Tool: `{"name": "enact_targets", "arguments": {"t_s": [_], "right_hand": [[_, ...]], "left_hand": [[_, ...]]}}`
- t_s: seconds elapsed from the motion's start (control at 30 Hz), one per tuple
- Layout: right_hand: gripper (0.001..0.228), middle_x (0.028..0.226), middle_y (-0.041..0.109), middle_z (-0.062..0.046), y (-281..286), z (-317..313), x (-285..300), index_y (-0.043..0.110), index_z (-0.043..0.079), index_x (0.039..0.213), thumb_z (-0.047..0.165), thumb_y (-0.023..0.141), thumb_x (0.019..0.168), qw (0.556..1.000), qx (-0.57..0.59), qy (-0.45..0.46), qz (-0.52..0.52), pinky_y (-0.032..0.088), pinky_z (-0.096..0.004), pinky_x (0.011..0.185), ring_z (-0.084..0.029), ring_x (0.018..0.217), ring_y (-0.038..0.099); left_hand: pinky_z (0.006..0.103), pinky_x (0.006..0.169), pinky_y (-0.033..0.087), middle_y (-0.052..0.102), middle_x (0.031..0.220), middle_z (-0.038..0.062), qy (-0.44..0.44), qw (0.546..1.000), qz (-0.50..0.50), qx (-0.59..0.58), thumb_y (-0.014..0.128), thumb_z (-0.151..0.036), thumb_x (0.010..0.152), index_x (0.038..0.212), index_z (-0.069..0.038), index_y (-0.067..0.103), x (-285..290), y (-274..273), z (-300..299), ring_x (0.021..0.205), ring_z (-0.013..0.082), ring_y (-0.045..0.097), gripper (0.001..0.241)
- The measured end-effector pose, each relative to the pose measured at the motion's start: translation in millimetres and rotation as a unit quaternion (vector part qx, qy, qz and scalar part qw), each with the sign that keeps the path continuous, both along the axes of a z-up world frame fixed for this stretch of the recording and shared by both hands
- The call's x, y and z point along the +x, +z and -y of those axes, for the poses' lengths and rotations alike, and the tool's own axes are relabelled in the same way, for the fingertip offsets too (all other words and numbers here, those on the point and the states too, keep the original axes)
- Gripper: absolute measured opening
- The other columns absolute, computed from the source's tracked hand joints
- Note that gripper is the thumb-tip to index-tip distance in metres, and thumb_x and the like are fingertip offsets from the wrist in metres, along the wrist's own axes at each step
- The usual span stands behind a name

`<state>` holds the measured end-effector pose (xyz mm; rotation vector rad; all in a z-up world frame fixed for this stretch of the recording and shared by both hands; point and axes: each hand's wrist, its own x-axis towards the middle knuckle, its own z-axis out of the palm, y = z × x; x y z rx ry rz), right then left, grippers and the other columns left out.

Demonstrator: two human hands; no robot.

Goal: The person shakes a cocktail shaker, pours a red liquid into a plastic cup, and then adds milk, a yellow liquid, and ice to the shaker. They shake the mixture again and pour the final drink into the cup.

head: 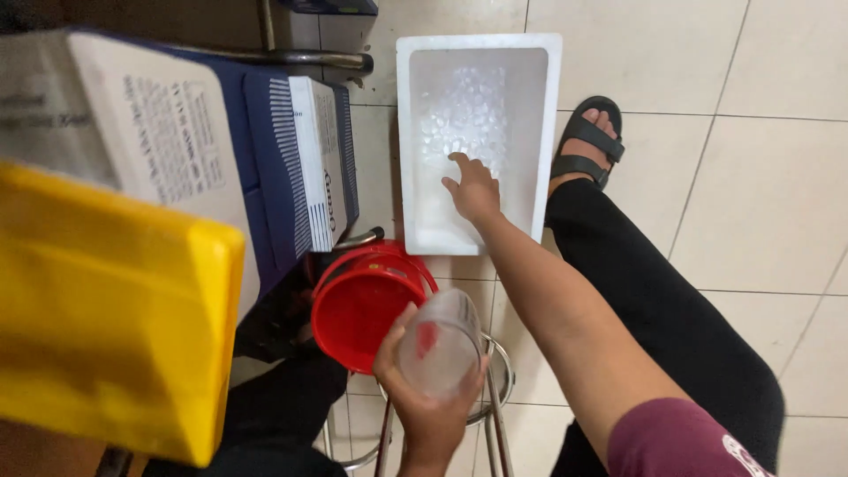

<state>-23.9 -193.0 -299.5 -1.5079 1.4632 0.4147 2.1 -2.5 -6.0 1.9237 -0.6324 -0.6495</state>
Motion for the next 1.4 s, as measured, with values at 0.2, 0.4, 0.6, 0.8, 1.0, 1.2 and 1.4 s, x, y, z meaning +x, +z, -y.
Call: {"name": "enact_targets", "arguments": {"t_s": [0.2,0.4,0.6,0.8,1.0,1.2,1.4], "right_hand": [[0.029,0.114,0.059,-0.011,-45,28,-6,0.06,0.011,0.108,0.039,0.054,0.107,0.996,0.064,0.043,0.038,0.047,-0.041,0.071,-0.03,0.09,0.06],[0.034,0.095,0.062,-0.005,12,69,20,0.047,0.014,0.083,0.034,0.059,0.108,0.997,0.072,0.008,-0.017,0.039,-0.036,0.063,-0.022,0.076,0.053],[0.016,0.092,0.068,-0.002,69,80,45,0.043,0.014,0.093,0.027,0.039,0.086,0.946,0.089,-0.308,0.044,0.028,-0.034,0.064,-0.009,0.085,0.059],[0.016,0.095,0.048,-0.01,-10,43,-4,0.054,0.004,0.095,0.011,0.066,0.103,0.952,-0.25,0.065,0.165,0.04,-0.038,0.053,-0.026,0.062,0.047],[0.018,0.101,0.05,-0.01,25,31,-30,0.056,0.007,0.098,0.021,0.065,0.104,0.953,-0.244,0.054,0.173,0.044,-0.041,0.06,-0.028,0.063,0.053],[0.028,0.09,0.062,-0.008,23,36,-32,0.054,0.012,0.097,0.039,0.059,0.104,0.994,0.065,0.083,0.039,0.045,-0.038,0.064,-0.024,0.08,0.056],[0.029,0.108,0.063,-0.007,-36,33,-13,0.056,0.013,0.108,0.041,0.058,0.103,0.984,0.13,0.113,-0.037,0.046,-0.037,0.075,-0.024,0.093,0.057]], "left_hand": [[0.0505,0.114,0.049,0.052,0.147,0.026,-0.026,0.999,-0.024,0.036,0.1,-0.005,0.056,0.141,-0.01,0.033,7,1,-1,0.134,0.039,0.059,0.109],[0.0503,0.113,0.051,0.054,0.146,0.025,-0.026,0.998,0.011,0.048,0.099,-0.011,0.06,0.14,-0.01,0.033,10,4,3,0.133,0.039,0.06,0.104],[0.0482,0.113,0.05,0.055,0.146,0.024,-0.011,0.999,-0.024,0.026,0.101,-0.011,0.059,0.139,-0.011,0.035,8,-2,-3,0.134,0.0377,0.061,0.104],[0.0466,0.114,0.048,0.054,0.147,0.026,-0.013,0.999,-0.04,-0.004,0.099,-0.002,0.058,0.14,-0.01,0.034,4,-3,-7,0.134,0.0367,0.06,0.105],[0.0445,0.115,0.047,0.054,0.147,0.022,-0.028,0.998,-0.05,0.006,0.098,-0.002,0.06,0.14,-0.006,0.036,0,9,-3,0.136,0.0341,0.057,0.101],[0.0431,0.117,0.045,0.056,0.145,0.018,-0.016,0.998,-0.05,0.039,0.099,-0.006,0.058,0.141,-0.006,0.039,-8,11,-10,0.134,0.0317,0.057,0.102],[0.0449,0.117,0.044,0.055,0.147,0.017,-0.02,0.997,-0.053,0.058,0.099,-0.007,0.06,0.141,-0.008,0.038,-10,-6,-16,0.136,0.0325,0.056,0.101]]}}
